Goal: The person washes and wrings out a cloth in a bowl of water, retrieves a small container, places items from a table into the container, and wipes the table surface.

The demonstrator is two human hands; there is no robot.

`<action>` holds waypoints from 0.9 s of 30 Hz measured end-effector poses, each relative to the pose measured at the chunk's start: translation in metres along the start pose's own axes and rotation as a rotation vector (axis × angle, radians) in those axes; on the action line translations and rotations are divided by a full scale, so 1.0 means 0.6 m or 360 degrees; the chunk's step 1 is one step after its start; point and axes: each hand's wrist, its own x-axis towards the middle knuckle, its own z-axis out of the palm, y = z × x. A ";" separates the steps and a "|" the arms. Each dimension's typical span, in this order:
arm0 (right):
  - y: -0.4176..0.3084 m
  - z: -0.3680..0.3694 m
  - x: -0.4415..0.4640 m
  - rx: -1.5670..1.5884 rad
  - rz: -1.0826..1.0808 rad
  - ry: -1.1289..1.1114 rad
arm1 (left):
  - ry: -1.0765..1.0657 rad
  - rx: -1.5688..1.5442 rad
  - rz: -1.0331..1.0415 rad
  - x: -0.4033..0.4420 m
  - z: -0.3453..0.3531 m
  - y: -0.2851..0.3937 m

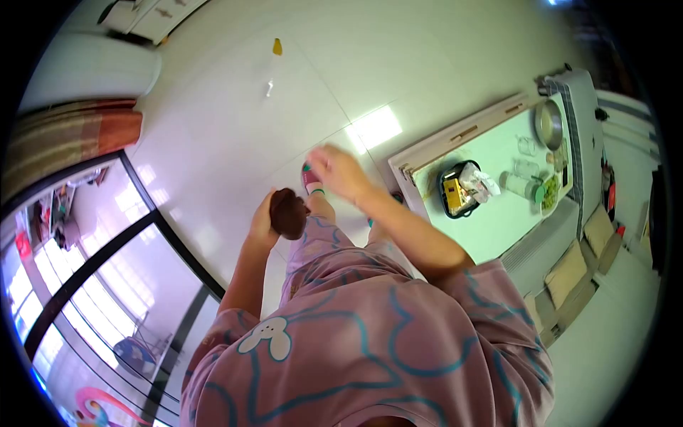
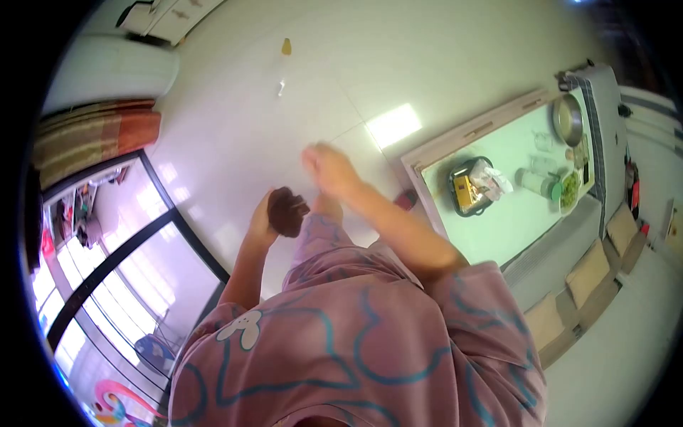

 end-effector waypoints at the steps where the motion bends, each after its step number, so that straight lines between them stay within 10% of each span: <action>1: -0.023 -0.023 -0.044 0.0092 -0.0067 -0.0119 | -0.0193 0.0011 -0.0047 0.009 0.049 -0.002; 7: -0.004 -0.140 -0.282 -0.0039 0.0232 0.0018 | -0.0689 0.0570 -0.0390 0.027 0.248 -0.121; 18: 0.121 -0.319 -0.686 0.1916 0.0698 0.1124 | -0.0582 0.1354 -0.0756 0.067 0.373 -0.457; 25: 0.159 -0.323 -0.748 0.0791 0.0469 0.1555 | -0.0691 0.1438 -0.0909 0.013 0.534 -0.671; 27: 0.177 -0.329 -0.762 0.1388 0.0346 0.1420 | -0.0638 0.1316 -0.1030 0.031 0.548 -0.682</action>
